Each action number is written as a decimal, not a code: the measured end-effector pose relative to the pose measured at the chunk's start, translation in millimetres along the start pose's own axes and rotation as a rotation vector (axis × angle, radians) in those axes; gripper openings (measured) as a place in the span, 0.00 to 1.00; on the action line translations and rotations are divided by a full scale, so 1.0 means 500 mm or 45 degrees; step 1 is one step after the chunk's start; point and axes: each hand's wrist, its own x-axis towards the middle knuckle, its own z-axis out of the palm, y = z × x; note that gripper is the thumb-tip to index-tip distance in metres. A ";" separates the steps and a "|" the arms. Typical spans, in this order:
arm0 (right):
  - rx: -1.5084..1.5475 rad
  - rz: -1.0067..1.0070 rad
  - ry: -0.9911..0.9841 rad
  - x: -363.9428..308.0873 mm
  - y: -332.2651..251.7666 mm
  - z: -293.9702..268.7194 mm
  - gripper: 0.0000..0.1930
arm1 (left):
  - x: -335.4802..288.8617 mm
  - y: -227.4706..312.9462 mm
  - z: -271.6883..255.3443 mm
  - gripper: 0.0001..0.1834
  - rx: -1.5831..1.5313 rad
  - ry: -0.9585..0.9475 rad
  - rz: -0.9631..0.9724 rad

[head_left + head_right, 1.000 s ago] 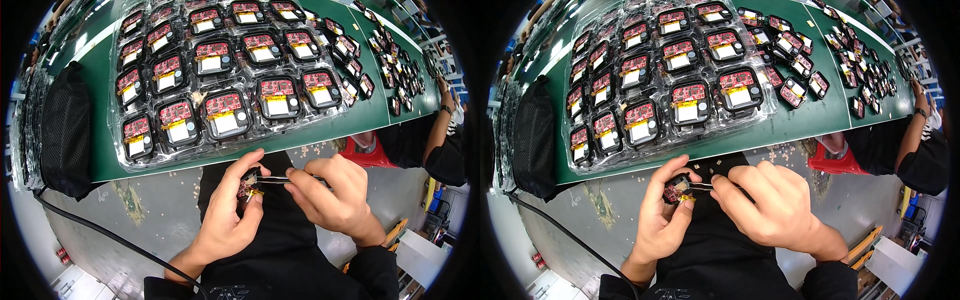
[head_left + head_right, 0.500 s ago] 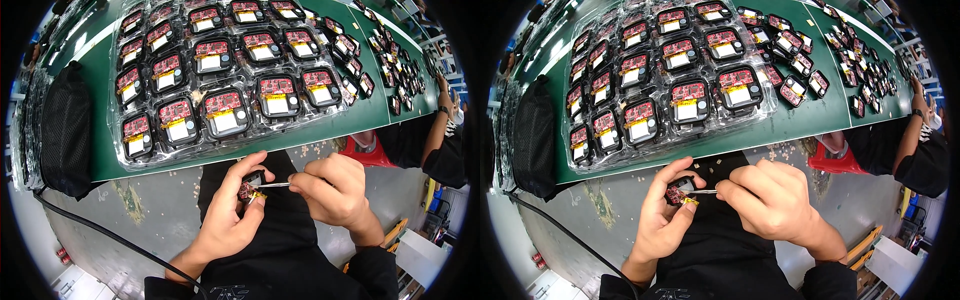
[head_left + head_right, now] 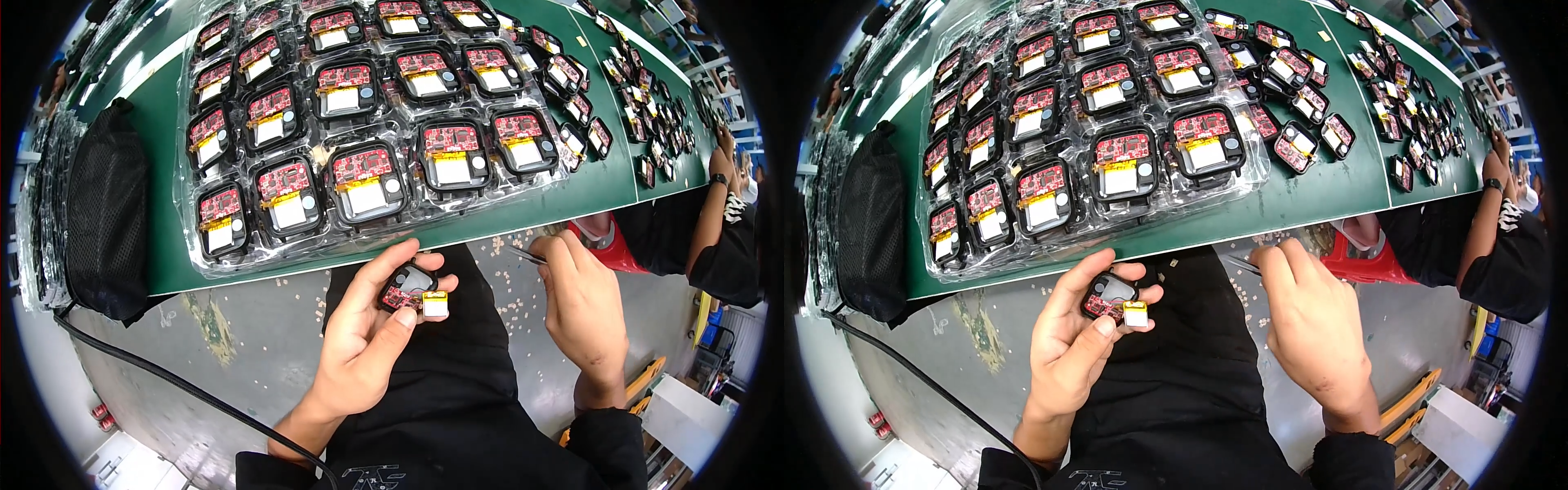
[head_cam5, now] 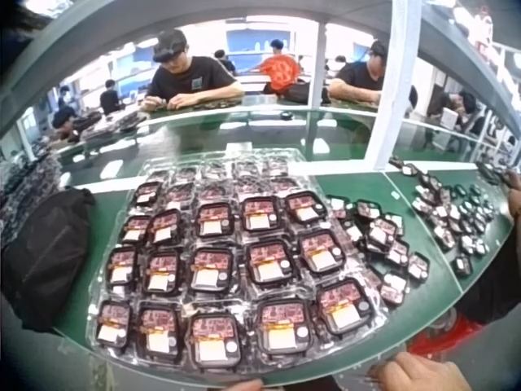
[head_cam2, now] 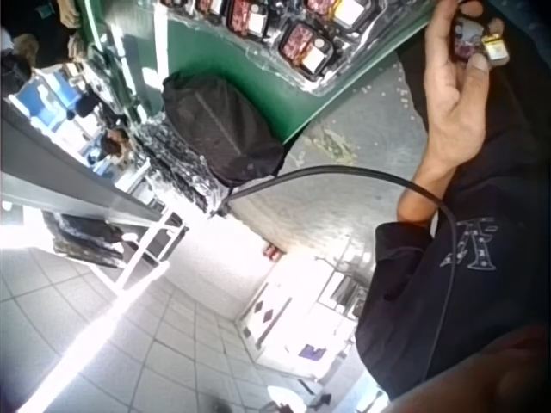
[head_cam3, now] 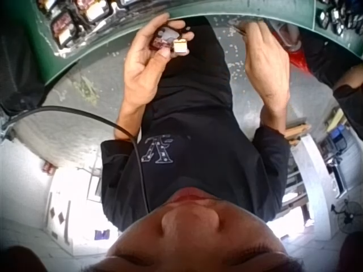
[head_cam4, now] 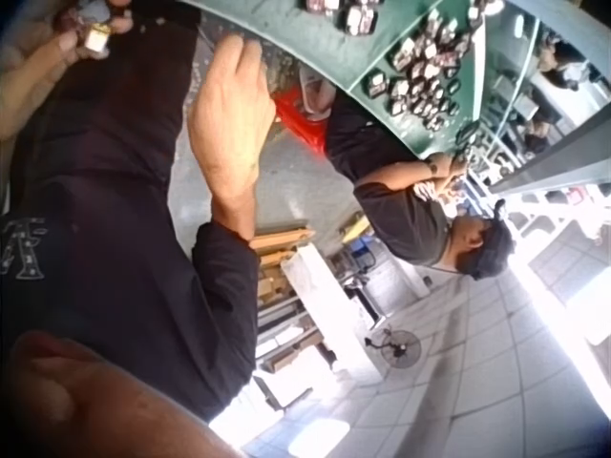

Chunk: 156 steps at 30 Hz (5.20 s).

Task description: Assembling small electronic wearable components using tweezers at a manufacturing workstation.

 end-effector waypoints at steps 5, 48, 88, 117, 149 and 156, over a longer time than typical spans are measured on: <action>1.073 0.144 -0.270 -0.004 -0.050 0.034 0.20 | 0.001 -0.013 -0.003 0.25 0.160 0.045 0.119; 0.999 -0.282 0.225 0.013 -0.078 0.105 0.16 | -0.011 -0.022 -0.006 0.23 0.348 0.033 -0.030; 1.044 -0.155 0.311 0.012 -0.103 0.134 0.12 | -0.017 -0.019 -0.014 0.28 0.526 -0.040 0.085; 1.169 -0.308 0.101 -0.001 -0.068 0.120 0.23 | -0.032 -0.010 0.042 0.40 1.498 -0.177 0.538; -0.227 0.307 0.143 0.384 0.444 -0.198 0.23 | -0.043 -0.038 0.072 0.27 1.125 -0.262 0.413; -0.308 0.176 0.618 0.329 0.352 -0.237 0.16 | -0.031 -0.037 0.077 0.25 1.078 -0.247 0.403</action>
